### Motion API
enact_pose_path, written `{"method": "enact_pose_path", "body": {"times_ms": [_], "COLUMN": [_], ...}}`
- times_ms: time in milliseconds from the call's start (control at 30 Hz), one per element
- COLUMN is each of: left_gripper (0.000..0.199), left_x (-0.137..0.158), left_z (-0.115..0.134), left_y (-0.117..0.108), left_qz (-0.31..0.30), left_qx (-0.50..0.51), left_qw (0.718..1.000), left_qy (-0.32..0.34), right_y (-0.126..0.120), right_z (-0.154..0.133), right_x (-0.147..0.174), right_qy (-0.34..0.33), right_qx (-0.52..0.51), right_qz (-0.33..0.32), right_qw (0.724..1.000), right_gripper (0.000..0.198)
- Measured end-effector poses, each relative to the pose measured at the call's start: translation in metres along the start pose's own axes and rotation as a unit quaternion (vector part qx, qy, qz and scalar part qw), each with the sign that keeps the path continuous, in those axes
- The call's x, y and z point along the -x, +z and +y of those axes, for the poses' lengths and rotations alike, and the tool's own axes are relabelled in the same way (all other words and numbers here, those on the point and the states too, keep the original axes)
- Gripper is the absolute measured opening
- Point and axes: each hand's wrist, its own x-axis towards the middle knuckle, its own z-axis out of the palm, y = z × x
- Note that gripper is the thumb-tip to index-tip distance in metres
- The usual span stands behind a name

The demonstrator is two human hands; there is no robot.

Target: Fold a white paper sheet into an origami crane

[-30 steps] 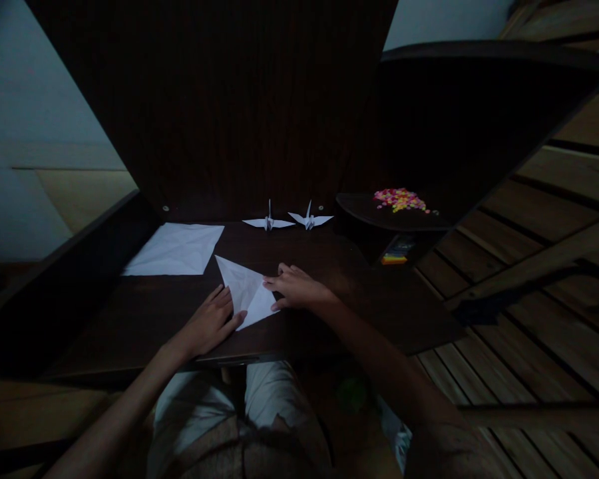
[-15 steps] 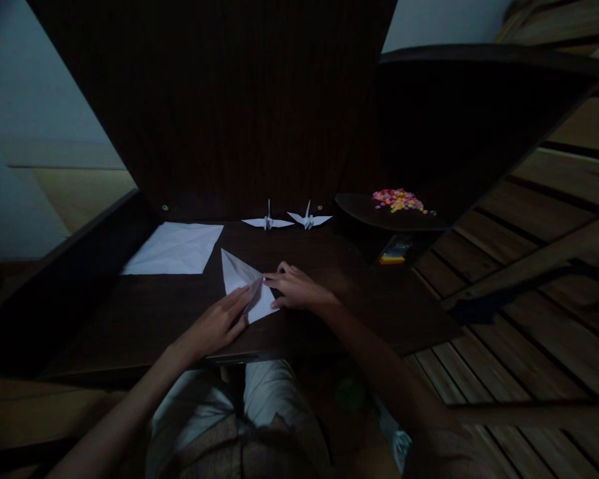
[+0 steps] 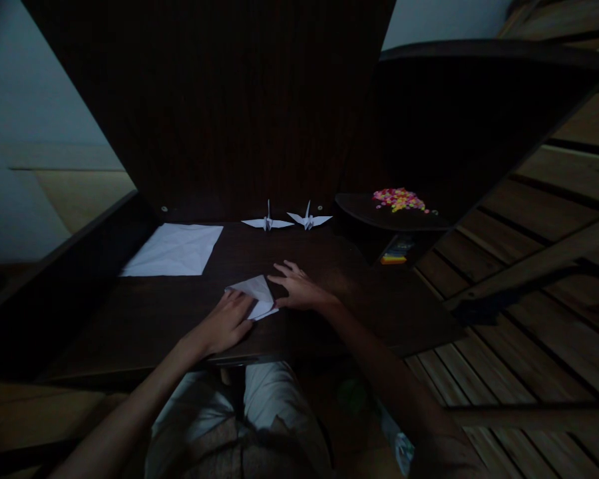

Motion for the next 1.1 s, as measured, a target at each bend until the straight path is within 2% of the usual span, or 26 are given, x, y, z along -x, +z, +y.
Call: {"method": "enact_pose_path", "body": {"times_ms": [233,333,467,567,800,967,1100], "left_gripper": [0.039,0.041,0.045,0.051,0.048,0.030,0.025], "left_x": [-0.009,-0.009,-0.005,-0.005,0.012,0.042,0.052], "left_z": [0.000,0.002,0.009,0.014,0.017,0.009,-0.005], "left_y": [0.000,0.005,0.013,0.016,0.010,-0.002,-0.011], "left_qz": [0.001,0.010,0.016,0.027,0.024,0.041,0.165], "left_qx": [-0.026,-0.037,-0.060,-0.066,0.001,0.052,0.082], "left_qw": [1.000,0.999,0.998,0.997,0.999,0.997,0.982], "left_qy": [0.004,0.009,0.011,0.002,0.031,0.030,-0.028], "right_y": [0.003,0.000,-0.001,0.005,0.020,0.021,0.020], "right_z": [0.007,0.010,0.005,-0.004,-0.011,-0.007,-0.008], "right_x": [-0.001,0.000,-0.003,-0.008,-0.013,-0.008,-0.006], "right_qy": [-0.008,-0.040,-0.026,-0.030,-0.084,-0.091,-0.085], "right_qx": [-0.066,-0.114,-0.168,-0.181,-0.115,-0.064,-0.034], "right_qz": [-0.005,-0.014,0.056,0.092,0.040,0.012,-0.002], "right_qw": [0.998,0.993,0.984,0.979,0.989,0.994,0.996], "right_gripper": [0.076,0.065,0.050,0.050,0.054,0.052,0.054]}}
